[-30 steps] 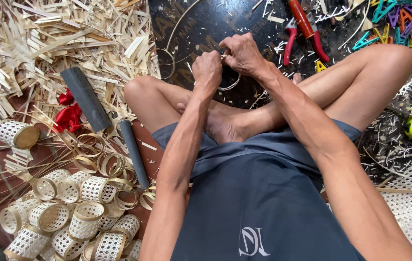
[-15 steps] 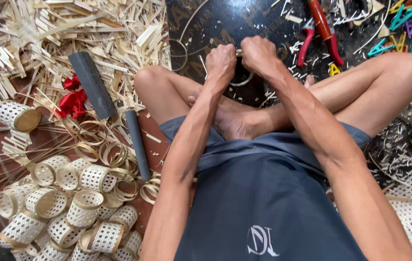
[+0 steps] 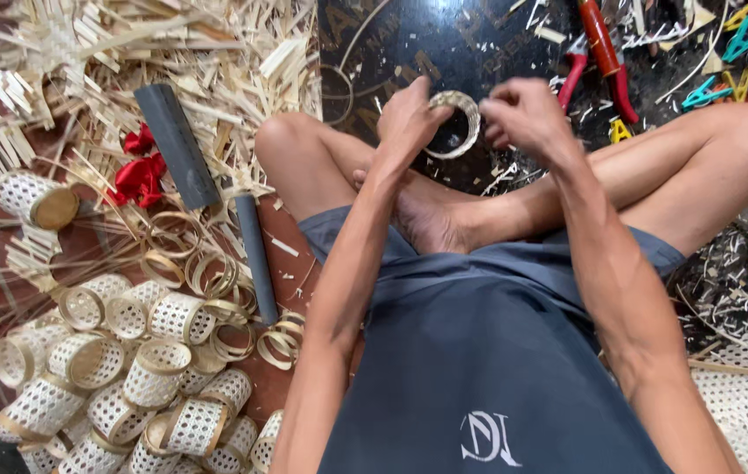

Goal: The person sits on the floor assembling woven bamboo basket bodies. They fit a bamboo rim ring around the basket edge, apply glue from a squeeze bottle to the rim, press the woven body and ring together, and use pliers to pinch and secure the rim, working on one basket at a time on their lap.

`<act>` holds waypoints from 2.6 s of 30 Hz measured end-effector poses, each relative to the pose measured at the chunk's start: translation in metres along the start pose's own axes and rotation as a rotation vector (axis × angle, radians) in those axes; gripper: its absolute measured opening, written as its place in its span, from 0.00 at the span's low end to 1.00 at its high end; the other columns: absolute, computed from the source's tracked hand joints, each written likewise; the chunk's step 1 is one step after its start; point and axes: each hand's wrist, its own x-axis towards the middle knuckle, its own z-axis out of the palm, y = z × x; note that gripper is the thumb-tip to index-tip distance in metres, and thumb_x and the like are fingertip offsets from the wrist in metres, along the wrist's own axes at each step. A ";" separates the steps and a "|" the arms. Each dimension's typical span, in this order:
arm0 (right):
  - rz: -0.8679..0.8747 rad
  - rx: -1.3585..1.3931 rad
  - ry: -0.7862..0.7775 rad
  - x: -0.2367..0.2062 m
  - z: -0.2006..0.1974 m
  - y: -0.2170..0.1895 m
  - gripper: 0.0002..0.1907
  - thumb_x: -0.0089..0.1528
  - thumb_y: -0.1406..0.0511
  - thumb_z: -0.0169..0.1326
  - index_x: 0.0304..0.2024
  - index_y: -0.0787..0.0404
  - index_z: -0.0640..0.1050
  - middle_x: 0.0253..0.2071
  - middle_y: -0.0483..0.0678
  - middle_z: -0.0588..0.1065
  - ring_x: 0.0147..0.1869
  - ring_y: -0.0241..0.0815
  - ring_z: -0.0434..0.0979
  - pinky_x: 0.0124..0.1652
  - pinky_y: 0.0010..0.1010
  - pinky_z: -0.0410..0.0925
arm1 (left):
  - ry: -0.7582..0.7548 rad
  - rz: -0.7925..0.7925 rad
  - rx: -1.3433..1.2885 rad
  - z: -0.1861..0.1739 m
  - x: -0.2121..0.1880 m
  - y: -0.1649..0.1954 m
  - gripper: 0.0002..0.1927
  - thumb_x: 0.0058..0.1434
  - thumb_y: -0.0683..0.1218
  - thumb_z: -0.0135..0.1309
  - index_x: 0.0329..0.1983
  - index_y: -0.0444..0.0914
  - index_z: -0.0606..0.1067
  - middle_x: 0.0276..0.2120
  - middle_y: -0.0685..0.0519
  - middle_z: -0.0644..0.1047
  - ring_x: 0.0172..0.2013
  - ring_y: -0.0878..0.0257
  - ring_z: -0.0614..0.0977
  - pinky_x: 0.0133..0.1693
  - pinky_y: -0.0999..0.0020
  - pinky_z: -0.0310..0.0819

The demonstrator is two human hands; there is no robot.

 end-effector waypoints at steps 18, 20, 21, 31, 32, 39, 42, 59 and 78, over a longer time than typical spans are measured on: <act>0.067 0.443 0.061 -0.001 0.028 0.057 0.11 0.60 0.72 0.65 0.40 0.69 0.75 0.33 0.50 0.77 0.32 0.40 0.83 0.31 0.31 0.80 | -0.301 -0.684 -0.710 -0.011 -0.028 -0.016 0.13 0.55 0.38 0.63 0.41 0.27 0.75 0.28 0.47 0.81 0.25 0.63 0.86 0.25 0.69 0.86; 0.108 0.386 0.038 0.001 0.022 0.056 0.12 0.64 0.65 0.61 0.45 0.65 0.76 0.35 0.48 0.78 0.32 0.38 0.82 0.28 0.28 0.76 | -0.351 -0.720 -0.765 -0.020 -0.025 -0.016 0.14 0.59 0.43 0.60 0.42 0.27 0.76 0.29 0.47 0.81 0.26 0.63 0.86 0.25 0.68 0.86; 0.123 0.355 0.025 0.004 0.018 0.054 0.13 0.66 0.62 0.59 0.48 0.63 0.77 0.36 0.47 0.79 0.32 0.37 0.82 0.27 0.26 0.73 | -0.384 -0.768 -0.812 -0.026 -0.022 -0.017 0.16 0.63 0.47 0.58 0.44 0.28 0.76 0.31 0.46 0.80 0.26 0.63 0.86 0.25 0.68 0.85; -0.179 0.298 0.043 0.027 -0.004 0.047 0.26 0.73 0.50 0.52 0.49 0.67 0.83 0.42 0.51 0.81 0.41 0.33 0.77 0.42 0.26 0.68 | -0.349 -0.578 -0.971 -0.013 -0.016 -0.031 0.20 0.62 0.42 0.59 0.56 0.34 0.72 0.52 0.48 0.80 0.47 0.61 0.81 0.42 0.65 0.77; -0.230 0.229 0.077 0.026 -0.005 0.047 0.26 0.73 0.50 0.53 0.50 0.68 0.83 0.42 0.51 0.80 0.42 0.32 0.74 0.44 0.25 0.67 | -0.279 -0.510 -1.056 -0.007 -0.018 -0.035 0.21 0.61 0.38 0.60 0.57 0.33 0.71 0.54 0.45 0.78 0.52 0.58 0.79 0.49 0.64 0.75; -0.470 0.065 0.192 0.035 0.011 0.039 0.30 0.71 0.51 0.55 0.59 0.72 0.76 0.56 0.54 0.78 0.58 0.39 0.77 0.57 0.28 0.68 | -0.210 -0.565 -1.187 0.015 -0.029 -0.035 0.36 0.56 0.28 0.47 0.69 0.39 0.60 0.56 0.45 0.76 0.57 0.56 0.79 0.49 0.64 0.80; -0.442 0.055 0.141 0.043 0.011 0.035 0.28 0.71 0.53 0.56 0.60 0.71 0.76 0.61 0.55 0.76 0.61 0.41 0.76 0.58 0.29 0.68 | -0.386 -0.698 -0.921 0.003 -0.027 -0.022 0.30 0.61 0.34 0.44 0.69 0.38 0.64 0.49 0.44 0.80 0.47 0.55 0.83 0.40 0.63 0.84; -0.431 -0.780 0.224 0.059 0.023 -0.006 0.15 0.57 0.65 0.64 0.45 0.64 0.82 0.42 0.61 0.78 0.43 0.64 0.80 0.41 0.52 0.72 | -0.178 -0.101 0.111 0.021 0.028 -0.006 0.07 0.63 0.45 0.50 0.34 0.37 0.76 0.36 0.40 0.80 0.38 0.40 0.83 0.41 0.45 0.76; -0.548 -0.847 0.348 0.060 0.030 0.015 0.06 0.60 0.71 0.59 0.38 0.58 0.84 0.36 0.52 0.76 0.36 0.57 0.80 0.32 0.49 0.70 | -0.210 0.156 -0.108 0.019 0.034 -0.019 0.07 0.66 0.47 0.56 0.44 0.40 0.78 0.28 0.43 0.80 0.32 0.44 0.82 0.34 0.50 0.75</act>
